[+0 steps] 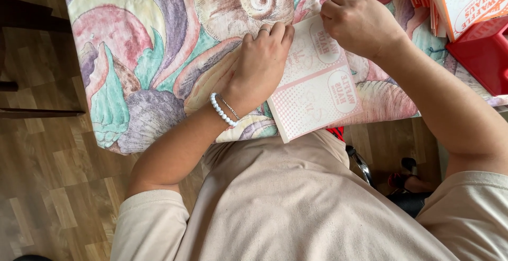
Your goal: Folding flat paper templates into bags and stacking them on a table.
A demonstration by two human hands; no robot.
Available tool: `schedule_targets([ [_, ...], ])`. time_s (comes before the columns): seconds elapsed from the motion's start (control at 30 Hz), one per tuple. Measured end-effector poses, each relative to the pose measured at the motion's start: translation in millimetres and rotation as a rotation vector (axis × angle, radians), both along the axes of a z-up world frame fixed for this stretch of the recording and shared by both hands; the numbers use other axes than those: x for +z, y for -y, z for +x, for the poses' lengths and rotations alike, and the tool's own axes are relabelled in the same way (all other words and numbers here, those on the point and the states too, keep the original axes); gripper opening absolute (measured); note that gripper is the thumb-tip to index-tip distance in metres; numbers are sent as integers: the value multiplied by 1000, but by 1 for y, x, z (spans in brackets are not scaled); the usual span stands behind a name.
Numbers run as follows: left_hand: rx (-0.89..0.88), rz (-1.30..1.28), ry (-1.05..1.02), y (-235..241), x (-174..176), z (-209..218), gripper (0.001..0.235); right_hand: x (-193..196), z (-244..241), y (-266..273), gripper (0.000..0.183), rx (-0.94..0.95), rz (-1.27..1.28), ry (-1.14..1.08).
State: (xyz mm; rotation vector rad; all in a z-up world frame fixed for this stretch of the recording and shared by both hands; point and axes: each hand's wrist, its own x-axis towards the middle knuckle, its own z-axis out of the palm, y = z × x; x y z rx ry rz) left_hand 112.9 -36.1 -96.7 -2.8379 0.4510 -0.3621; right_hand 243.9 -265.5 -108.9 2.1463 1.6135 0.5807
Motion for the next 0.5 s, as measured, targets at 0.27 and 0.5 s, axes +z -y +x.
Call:
schedule_targets([
  [0.27, -16, -11, -29, -1, 3, -3, 49, 2, -4, 2, 16, 11, 94, 18],
  [0.5, 22, 35, -6, 6, -6, -1, 49, 22, -10, -8, 37, -31, -43, 46],
])
